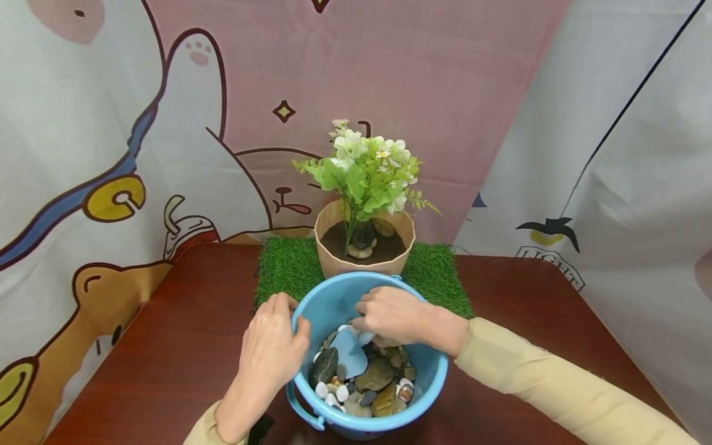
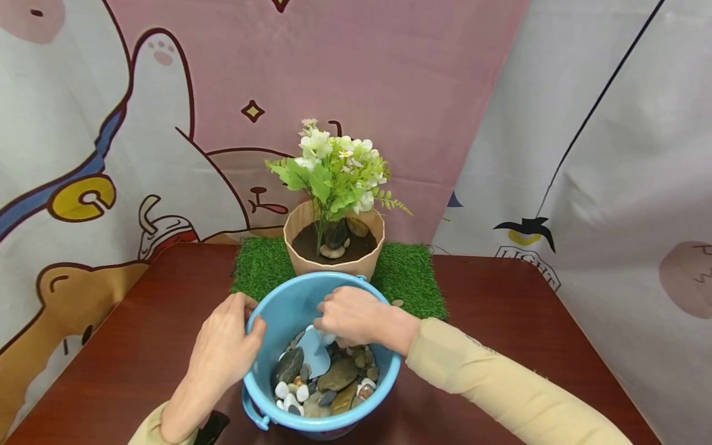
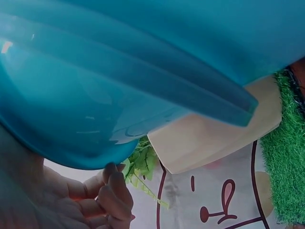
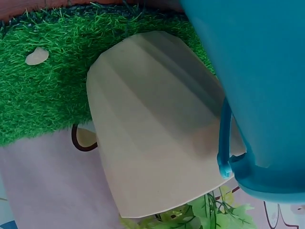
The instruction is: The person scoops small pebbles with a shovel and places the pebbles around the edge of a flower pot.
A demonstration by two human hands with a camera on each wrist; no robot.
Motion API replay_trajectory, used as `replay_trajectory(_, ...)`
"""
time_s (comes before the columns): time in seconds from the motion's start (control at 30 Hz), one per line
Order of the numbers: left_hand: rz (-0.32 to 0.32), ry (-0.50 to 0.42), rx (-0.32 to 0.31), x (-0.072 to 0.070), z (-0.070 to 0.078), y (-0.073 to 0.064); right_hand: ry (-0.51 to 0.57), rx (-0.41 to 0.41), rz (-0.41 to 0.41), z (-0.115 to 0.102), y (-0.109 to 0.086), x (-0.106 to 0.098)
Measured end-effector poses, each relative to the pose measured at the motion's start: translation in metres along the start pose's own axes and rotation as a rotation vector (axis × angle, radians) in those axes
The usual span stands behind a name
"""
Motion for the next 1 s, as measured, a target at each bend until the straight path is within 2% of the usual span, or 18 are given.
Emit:
replay_trajectory(0.2, -0.002, -0.005, -0.001, 0.000, 0.000, 0.001, 0.101, 0.004, -0.028, 0.004, 0.001, 0.004)
replay_trajectory(0.4, -0.003, -0.001, -0.005, -0.001, -0.001, 0.001, 0.192, -0.019, -0.015, 0.002, 0.001, 0.003)
replay_trajectory(0.57, -0.023, -0.009, -0.015, 0.001, -0.001, 0.001, 0.266, 0.003, -0.034, 0.007, -0.001, 0.005)
replay_trajectory(0.7, -0.011, -0.004, -0.009, 0.000, -0.001, 0.001, 0.352, 0.026, -0.048, 0.013, -0.005, 0.004)
replay_trajectory(1.0, -0.003, -0.001, -0.010, 0.000, -0.002, 0.001, 0.378, 0.019, -0.039, 0.016, -0.010, -0.005)
Point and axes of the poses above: each hand's wrist, its own y-axis towards the middle knuckle, its own x-axis out of the palm, z = x × y, the point moved 10 cm from there along y, towards the middle knuckle, and after that the axes turned 3 degrees about -z, right-handed, at the moved point
